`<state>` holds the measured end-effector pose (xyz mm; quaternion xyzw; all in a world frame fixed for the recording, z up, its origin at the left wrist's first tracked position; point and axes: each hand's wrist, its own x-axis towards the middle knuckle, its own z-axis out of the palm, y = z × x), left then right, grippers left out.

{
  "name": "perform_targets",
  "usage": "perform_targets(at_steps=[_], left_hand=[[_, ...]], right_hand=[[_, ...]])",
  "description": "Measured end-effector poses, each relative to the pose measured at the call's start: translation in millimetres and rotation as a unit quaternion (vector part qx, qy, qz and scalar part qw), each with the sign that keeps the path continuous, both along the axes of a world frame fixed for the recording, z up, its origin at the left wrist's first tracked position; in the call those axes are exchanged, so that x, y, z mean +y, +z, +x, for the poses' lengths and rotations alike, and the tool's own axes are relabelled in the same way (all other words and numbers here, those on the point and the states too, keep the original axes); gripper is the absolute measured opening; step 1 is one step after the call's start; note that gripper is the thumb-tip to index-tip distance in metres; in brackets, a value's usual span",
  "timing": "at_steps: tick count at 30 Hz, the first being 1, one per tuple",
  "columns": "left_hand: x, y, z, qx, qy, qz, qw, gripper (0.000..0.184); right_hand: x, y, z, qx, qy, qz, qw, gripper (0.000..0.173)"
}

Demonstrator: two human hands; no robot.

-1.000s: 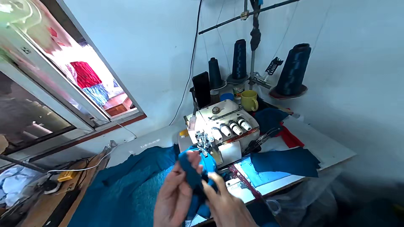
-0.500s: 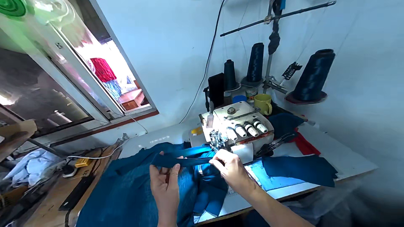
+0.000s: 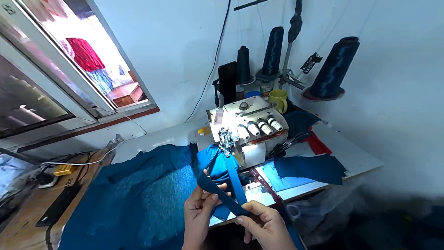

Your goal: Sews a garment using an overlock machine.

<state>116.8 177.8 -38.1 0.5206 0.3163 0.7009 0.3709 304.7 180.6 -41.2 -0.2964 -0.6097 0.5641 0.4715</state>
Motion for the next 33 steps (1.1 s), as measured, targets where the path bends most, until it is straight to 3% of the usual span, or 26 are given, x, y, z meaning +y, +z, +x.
perform_targets(at_steps=[5,6,8,9,11,12,14,15,19,22,24,26,28,31,33], left_hand=[[-8,-16,8,0.018,-0.086,-0.024,0.996,0.028],[-7,-20,9,0.054,-0.075,-0.023,0.995,0.029],[-3,-23,10,0.239,0.06,0.017,0.969,0.029],[0,-23,8,0.373,0.152,0.045,0.914,0.027],[5,-18,-2,0.623,0.291,0.077,0.722,0.025],[5,-16,-8,0.707,0.306,0.065,0.635,0.027],[1,-12,-22,0.795,0.277,0.022,0.539,0.034],[-5,-7,-28,0.811,0.249,0.013,0.53,0.032],[-45,31,-33,0.785,0.087,0.08,0.607,0.014],[-63,66,-29,0.743,-0.046,0.078,0.663,0.026],[-63,87,-38,0.715,-0.057,0.019,0.696,0.032],[-52,90,-52,0.715,0.01,-0.022,0.698,0.026],[-40,86,-54,0.697,0.051,-0.003,0.715,0.021],[-35,103,-29,0.611,-0.032,0.022,0.791,0.022],[-34,115,-13,0.585,-0.093,0.023,0.806,0.024]], right_hand=[[-20,0,15,-0.004,0.013,-0.06,0.998,0.017],[-26,0,18,-0.006,0.017,-0.076,0.997,0.017],[-36,2,24,-0.003,0.028,-0.104,0.994,0.018],[-40,4,27,0.001,0.035,-0.105,0.994,0.018],[-43,15,29,0.011,0.06,-0.068,0.996,0.018],[-41,21,28,0.014,0.076,-0.023,0.997,0.018],[-32,32,21,0.02,0.101,0.102,0.989,0.018],[-26,38,15,0.022,0.102,0.157,0.982,0.018],[2,52,-19,-0.015,0.097,0.24,0.966,0.024],[22,63,-30,-0.2,0.144,0.186,0.951,0.03],[34,68,-29,-0.285,0.198,0.144,0.927,0.033],[41,70,-23,-0.319,0.222,0.123,0.913,0.034],[41,73,-14,-0.329,0.228,0.119,0.909,0.035],[35,77,2,-0.276,0.235,0.154,0.919,0.032],[27,81,11,-0.196,0.25,0.188,0.929,0.027]])
